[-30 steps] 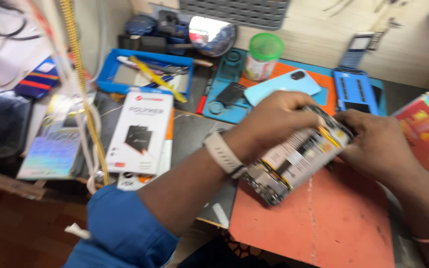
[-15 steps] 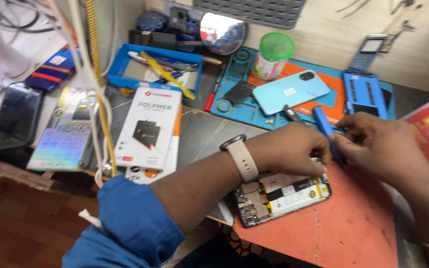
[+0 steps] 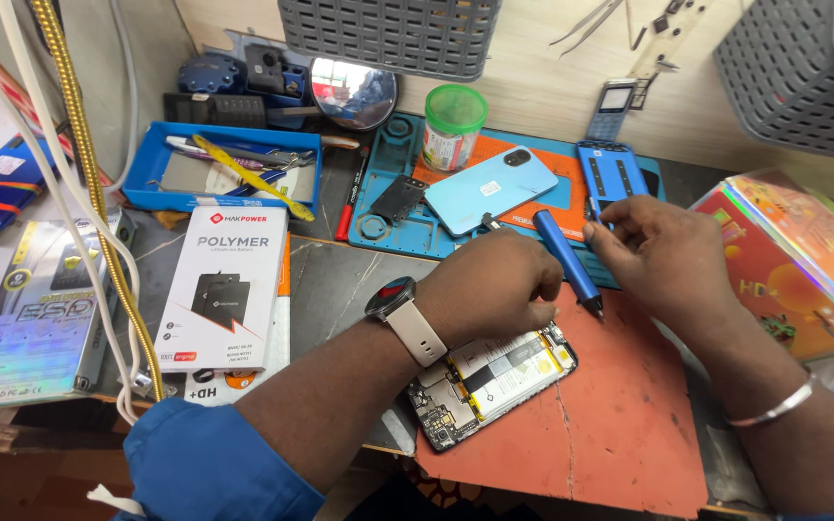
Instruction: The person uses a blue electric screwdriver to remove screws from a disassembled smartphone. They then use tweezers to handle small components and wires within the device's internal chassis.
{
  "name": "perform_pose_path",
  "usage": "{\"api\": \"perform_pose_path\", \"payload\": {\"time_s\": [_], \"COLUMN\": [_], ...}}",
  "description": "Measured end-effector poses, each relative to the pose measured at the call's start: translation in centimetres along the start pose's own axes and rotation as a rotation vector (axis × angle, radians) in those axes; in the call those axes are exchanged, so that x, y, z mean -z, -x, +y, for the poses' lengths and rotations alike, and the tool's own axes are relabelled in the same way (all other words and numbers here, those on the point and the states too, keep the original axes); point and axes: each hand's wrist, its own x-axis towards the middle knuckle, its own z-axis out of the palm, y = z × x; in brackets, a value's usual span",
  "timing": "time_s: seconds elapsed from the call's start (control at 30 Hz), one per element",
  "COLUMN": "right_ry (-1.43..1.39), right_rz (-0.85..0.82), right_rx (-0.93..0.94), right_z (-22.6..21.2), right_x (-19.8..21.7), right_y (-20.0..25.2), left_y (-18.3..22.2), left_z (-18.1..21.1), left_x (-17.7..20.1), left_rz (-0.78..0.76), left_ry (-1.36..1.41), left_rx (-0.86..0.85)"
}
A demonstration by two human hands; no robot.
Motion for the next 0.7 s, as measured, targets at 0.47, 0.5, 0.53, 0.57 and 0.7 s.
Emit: {"api": "perform_pose_path", "payload": {"time_s": [0.47,0.5,0.53,0.57,0.7], "right_ry": [0.264,0.252,0.239,0.222,0.39], "right_rz": [0.533,0.543,0.553,0.559,0.615], "right_rx": [-0.025,-0.063,-0.1,-0.134,-0.108], "right_z": [10.5,11.8,12.5,13.1,15.2], "right_x": [-4.8,-5.5,-6.0,-6.5,-6.7], "right_y": [-13.9,-14.9,-15.6,-16.4,-17.9], "left_y": [-0.5,-0.5,-0.5,-0.5,-1.7], "left_z": [-1.3,-1.4,-1.6,-1.9,-4.2], "left_x": [-0.7,-0.8,-0.9,-1.2,-3.9], "left_rz": [-0.002,0.004,0.011,0.024,0.075], "left_ry": [-0.024,-0.034,-0.045,-0.035,-0.104], "left_rx": [0.001,-0.001,-0.004,-0.018,-0.085]}}
